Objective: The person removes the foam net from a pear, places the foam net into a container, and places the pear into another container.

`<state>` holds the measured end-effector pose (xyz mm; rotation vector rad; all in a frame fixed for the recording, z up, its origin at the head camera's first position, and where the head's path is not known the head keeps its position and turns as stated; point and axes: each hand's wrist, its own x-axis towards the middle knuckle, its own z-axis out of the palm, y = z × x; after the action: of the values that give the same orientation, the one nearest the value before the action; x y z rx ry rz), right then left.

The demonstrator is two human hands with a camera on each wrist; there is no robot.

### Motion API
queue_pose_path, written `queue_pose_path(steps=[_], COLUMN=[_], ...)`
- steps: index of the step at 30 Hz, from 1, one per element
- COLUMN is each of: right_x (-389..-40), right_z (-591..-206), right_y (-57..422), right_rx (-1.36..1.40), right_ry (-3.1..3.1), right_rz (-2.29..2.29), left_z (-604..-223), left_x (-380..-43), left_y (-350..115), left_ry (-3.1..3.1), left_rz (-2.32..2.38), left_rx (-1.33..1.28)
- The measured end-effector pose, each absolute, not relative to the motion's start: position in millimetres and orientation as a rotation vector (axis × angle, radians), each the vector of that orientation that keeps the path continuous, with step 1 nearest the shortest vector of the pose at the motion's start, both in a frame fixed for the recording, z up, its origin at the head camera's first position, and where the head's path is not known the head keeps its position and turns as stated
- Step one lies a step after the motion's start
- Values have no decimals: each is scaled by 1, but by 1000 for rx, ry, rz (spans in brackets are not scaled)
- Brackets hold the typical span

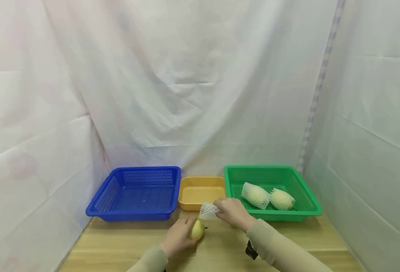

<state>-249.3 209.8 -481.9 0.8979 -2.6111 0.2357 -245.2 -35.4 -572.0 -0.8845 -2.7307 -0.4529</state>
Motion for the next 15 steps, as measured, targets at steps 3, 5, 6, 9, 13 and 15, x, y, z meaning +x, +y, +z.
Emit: queue_pose_path(steps=[3,5,6,9,13,15], right_x=[-252,-255,-256,-263,-276,-283], right_z=[-481,-480,-480,-480,-482,-482], right_y=[209,209,208,205,201,199], right_rx=[865,839,829,813,793,761], right_ry=[-2619,-2611,-2602,-2589,-2606,-2626], right_rz=[265,287,295,322,334,319], left_z=[-575,-576,-575,-575,-576,-576], left_x=[-245,-244,-244,-241,-239,-239], left_y=[-32,-29,-28,-28,-31,-32], left_ry=[-2715,-2700,-2695,-2707,-2706,-2689], left_rz=[-422,-404,-403,-432,-455,-448], left_rx=[-886,-877,-869,-829,-792,-787])
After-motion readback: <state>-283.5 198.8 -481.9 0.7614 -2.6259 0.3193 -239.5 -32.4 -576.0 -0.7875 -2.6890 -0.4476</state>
